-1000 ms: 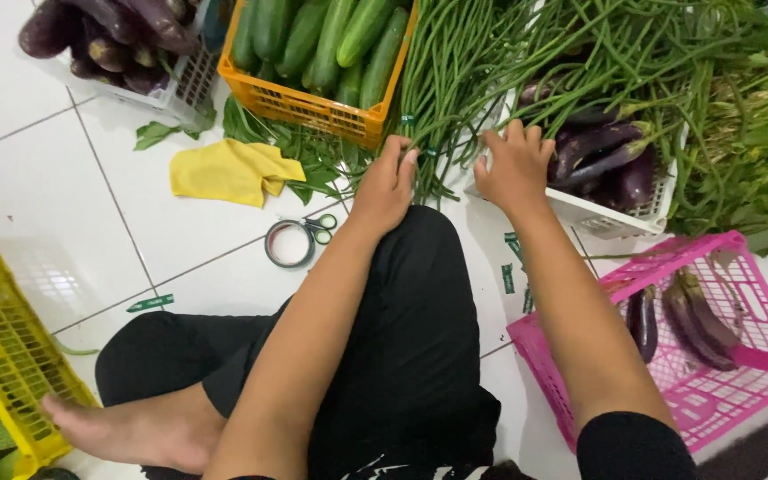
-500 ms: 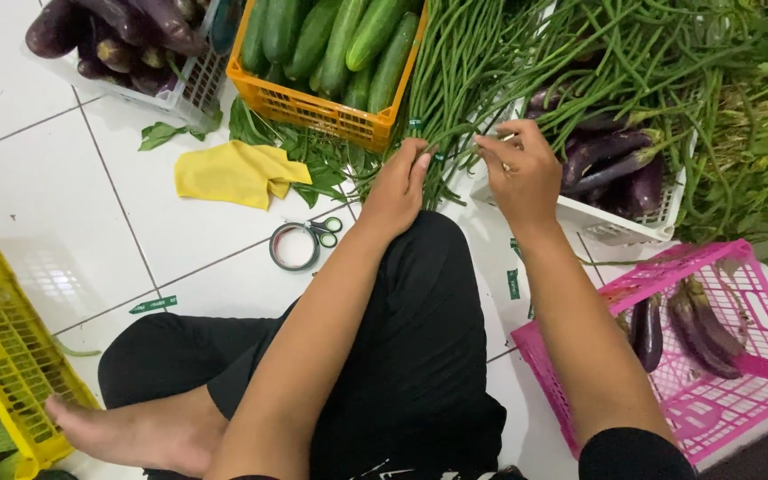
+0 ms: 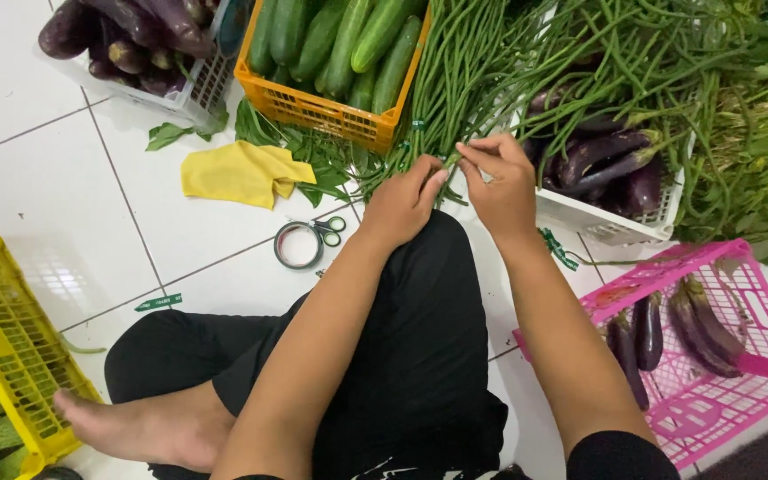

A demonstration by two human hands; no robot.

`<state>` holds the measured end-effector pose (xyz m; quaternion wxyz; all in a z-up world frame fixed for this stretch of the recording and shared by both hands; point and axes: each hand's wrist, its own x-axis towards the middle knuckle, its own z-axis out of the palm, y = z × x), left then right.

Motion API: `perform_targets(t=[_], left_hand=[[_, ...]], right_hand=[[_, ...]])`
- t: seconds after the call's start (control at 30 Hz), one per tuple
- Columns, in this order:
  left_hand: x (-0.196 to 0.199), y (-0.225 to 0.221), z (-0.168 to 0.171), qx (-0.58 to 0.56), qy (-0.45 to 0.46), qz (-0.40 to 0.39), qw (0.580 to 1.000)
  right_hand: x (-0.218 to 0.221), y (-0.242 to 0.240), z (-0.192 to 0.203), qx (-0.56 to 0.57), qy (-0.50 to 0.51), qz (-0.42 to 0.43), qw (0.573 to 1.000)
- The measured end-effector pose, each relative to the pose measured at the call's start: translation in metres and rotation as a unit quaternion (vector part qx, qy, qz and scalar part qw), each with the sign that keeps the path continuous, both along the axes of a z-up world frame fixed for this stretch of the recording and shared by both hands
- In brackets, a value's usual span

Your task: A person sitting on the floor cleans eggplants with a cloth and sorts other vegetables like long beans and bitter gourds.

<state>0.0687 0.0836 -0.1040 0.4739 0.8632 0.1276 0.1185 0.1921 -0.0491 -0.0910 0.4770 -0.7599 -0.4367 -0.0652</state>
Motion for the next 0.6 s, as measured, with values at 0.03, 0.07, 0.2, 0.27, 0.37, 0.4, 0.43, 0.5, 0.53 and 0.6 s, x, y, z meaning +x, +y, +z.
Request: perform_targets(t=[0.03, 0.07, 0.2, 0.27, 0.37, 0.4, 0.43, 0.5, 0.53, 0.6], left_hand=[[-0.001, -0.001, 0.001, -0.001, -0.001, -0.001, 1.0], [-0.003, -0.002, 0.003, 0.044, 0.027, -0.012, 0.999], [-0.003, -0.01, 0.0, 0.228, 0.044, 0.002, 0.973], [-0.01, -0.018, 0.013, 0.237, 0.049, 0.02, 0.97], [-0.03, -0.026, 0.03, 0.206, 0.066, 0.047, 0.975], [-0.037, -0.029, 0.036, 0.164, 0.074, 0.054, 0.982], [-0.044, -0.03, 0.044, 0.164, 0.075, 0.056, 0.982], [-0.058, -0.033, 0.061, 0.158, 0.082, 0.057, 0.982], [-0.069, -0.036, 0.069, 0.158, 0.083, 0.058, 0.982], [-0.087, -0.038, 0.087, 0.082, 0.079, 0.047, 0.992]], right_hand=[[-0.003, -0.001, 0.002, -0.001, -0.001, -0.001, 1.0], [-0.007, -0.002, 0.004, -0.004, 0.009, 0.008, 1.0], [-0.012, -0.006, 0.006, -0.019, 0.034, 0.028, 0.999], [-0.024, -0.008, 0.016, 0.002, 0.069, 0.031, 0.997], [-0.036, -0.006, 0.007, 0.091, 0.19, -0.016, 0.977], [-0.039, -0.005, 0.0, 0.157, 0.27, -0.069, 0.947], [-0.032, -0.006, -0.017, 0.157, 0.271, -0.067, 0.947], [-0.018, -0.009, -0.05, 0.274, 0.503, -0.135, 0.809], [-0.014, -0.012, -0.046, 0.274, 0.504, -0.135, 0.808], [-0.001, -0.015, -0.036, 0.26, 0.717, -0.045, 0.645]])
